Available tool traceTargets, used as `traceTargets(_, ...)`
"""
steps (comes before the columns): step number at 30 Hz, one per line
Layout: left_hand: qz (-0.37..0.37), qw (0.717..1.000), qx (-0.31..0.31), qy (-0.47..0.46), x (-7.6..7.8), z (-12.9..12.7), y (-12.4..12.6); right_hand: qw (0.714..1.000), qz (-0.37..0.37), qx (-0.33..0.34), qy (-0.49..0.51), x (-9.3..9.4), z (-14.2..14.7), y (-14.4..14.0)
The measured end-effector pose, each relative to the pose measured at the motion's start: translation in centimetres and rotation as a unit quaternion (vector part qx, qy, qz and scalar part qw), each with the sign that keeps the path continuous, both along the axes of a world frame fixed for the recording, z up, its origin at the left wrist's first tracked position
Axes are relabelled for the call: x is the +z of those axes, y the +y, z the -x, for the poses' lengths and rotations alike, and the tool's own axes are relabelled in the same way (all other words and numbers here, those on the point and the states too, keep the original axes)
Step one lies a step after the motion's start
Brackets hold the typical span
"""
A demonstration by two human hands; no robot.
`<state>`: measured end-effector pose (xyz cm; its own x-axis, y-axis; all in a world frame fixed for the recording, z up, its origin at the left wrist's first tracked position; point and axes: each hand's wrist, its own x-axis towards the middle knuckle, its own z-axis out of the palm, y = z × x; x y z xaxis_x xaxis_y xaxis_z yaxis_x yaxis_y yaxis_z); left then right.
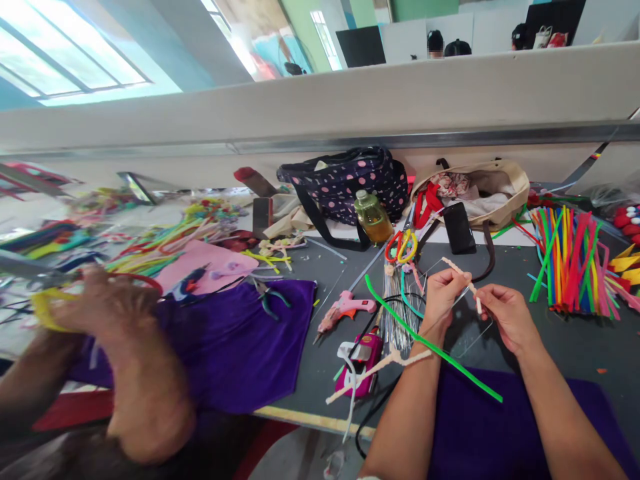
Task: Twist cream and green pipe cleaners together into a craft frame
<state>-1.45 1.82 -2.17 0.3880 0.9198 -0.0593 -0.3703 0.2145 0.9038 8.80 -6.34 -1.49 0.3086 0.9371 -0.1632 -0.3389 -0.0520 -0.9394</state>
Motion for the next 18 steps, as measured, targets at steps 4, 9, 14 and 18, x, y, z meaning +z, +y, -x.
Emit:
traceTargets(4, 0.004, 1.0, 0.003, 0.002, -0.13, -0.06, 0.01, 0.999, -0.016, -0.011, -0.047, -0.19, 0.03, 0.02)
traceTargets(9, -0.007, 1.0, 0.004, 0.005, -0.18, -0.1, -0.02, 0.991, -0.017, -0.018, -0.128, -0.19, -0.21, -0.12)
traceTargets(14, -0.017, 1.0, 0.012, 0.012, -0.21, -0.12, 0.01, 0.972, 0.001, -0.04, -0.234, -0.02, -0.22, -0.28)
traceTargets(18, -0.014, 1.0, 0.011, 0.016, -0.08, -0.11, 0.0, 0.988, 0.005, -0.018, -0.152, 0.01, -0.38, -0.19)
